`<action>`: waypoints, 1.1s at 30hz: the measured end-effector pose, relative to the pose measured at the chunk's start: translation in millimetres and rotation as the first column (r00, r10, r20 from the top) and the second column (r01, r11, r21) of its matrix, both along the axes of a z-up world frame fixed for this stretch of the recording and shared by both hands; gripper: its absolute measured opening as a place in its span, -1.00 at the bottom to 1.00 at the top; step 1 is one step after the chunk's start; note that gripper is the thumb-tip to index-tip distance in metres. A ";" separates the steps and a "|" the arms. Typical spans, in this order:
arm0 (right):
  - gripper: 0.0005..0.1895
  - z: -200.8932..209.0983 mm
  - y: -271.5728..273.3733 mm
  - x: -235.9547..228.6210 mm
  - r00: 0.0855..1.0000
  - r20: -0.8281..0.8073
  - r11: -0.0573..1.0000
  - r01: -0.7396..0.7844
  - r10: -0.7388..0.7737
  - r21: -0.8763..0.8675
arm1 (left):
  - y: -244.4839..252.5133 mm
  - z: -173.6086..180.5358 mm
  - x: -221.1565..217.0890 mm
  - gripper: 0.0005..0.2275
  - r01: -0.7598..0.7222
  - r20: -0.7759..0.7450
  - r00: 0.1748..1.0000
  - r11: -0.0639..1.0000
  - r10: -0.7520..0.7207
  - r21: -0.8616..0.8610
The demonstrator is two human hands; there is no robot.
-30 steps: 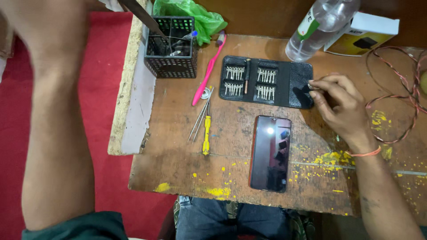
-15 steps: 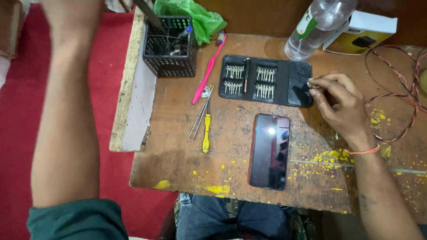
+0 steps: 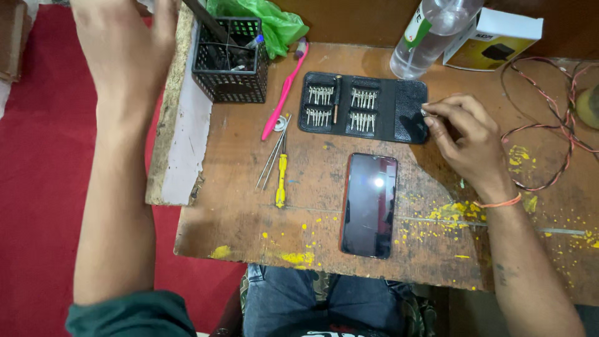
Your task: The person opens a screwdriver kit and selects a bit, then picks up a red smartphone. They remove the back cover to expose the internal components, including the battery and motherboard. The person then handles a small metal screw and places it on the phone's internal frame.
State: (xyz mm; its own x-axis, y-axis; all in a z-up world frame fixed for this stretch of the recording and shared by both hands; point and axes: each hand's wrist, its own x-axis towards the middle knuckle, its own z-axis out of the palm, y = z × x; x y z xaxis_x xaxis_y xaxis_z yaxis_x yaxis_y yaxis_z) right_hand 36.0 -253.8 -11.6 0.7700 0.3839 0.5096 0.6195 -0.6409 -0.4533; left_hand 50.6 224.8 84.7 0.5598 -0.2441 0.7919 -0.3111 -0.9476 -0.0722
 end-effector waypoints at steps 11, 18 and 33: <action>-0.83 6.4 3.0 -4.2 0.996 -0.088 1.000 0.016 -0.016 -0.006 | -119.4 -37.9 -76.8 -0.80 0.078 -0.496 0.867 0.975 0.036 0.207; -0.81 5.2 3.7 -0.9 1.000 -0.010 1.000 -0.023 0.023 -0.010 | -122.3 -86.0 -43.0 -0.82 -0.072 -0.535 0.843 0.997 0.062 0.003; -0.78 4.0 3.5 1.5 1.000 -0.028 1.000 -0.001 0.000 -0.025 | -52.8 22.9 -149.3 -0.73 -0.459 -0.124 0.870 0.875 0.478 0.157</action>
